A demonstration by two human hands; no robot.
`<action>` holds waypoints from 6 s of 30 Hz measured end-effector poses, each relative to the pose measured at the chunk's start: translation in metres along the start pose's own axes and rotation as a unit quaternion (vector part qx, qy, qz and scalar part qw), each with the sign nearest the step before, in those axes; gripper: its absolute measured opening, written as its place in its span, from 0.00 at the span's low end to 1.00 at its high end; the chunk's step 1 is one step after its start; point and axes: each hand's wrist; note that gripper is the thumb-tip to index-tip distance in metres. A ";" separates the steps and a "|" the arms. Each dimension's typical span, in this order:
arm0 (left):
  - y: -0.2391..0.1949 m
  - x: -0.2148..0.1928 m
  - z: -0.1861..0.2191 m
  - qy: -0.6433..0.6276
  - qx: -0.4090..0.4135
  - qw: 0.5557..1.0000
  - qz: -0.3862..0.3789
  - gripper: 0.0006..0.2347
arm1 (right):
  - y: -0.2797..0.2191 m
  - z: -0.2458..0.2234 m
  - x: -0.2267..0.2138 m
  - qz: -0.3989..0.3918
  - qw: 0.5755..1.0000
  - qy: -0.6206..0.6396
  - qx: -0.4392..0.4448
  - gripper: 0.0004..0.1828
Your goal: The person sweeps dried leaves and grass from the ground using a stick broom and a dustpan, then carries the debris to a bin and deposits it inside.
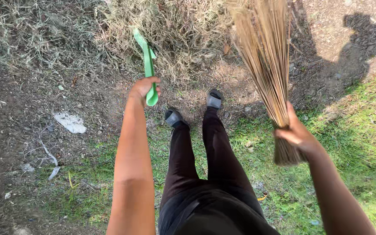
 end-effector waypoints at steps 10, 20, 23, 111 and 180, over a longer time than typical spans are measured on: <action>0.018 -0.022 -0.065 -0.007 0.019 1.000 -0.019 0.04 | 0.154 -0.024 0.199 -0.208 0.955 0.095 0.189 0.66; -0.031 0.026 -0.041 0.047 0.058 0.997 -0.009 0.09 | 0.032 -0.065 0.158 -0.115 0.971 0.062 0.200 0.67; 0.006 0.046 -0.007 0.062 0.068 0.994 -0.062 0.04 | 0.006 -0.085 0.134 -0.009 0.976 0.200 0.088 0.63; -0.483 0.298 -0.747 -0.532 0.499 0.664 0.166 0.29 | -0.386 0.042 0.241 -0.477 0.731 -0.373 -0.313 0.69; -0.437 -0.280 -2.073 -0.750 0.460 0.189 0.436 0.10 | -1.112 0.724 1.453 -0.714 0.215 -0.571 -0.344 0.72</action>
Point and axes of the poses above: each hand's wrist, its own y-axis towards the middle knuckle, its own x-axis out of the palm, z = x × y, and after that the axes turned 8 degrees about -x, right-handed
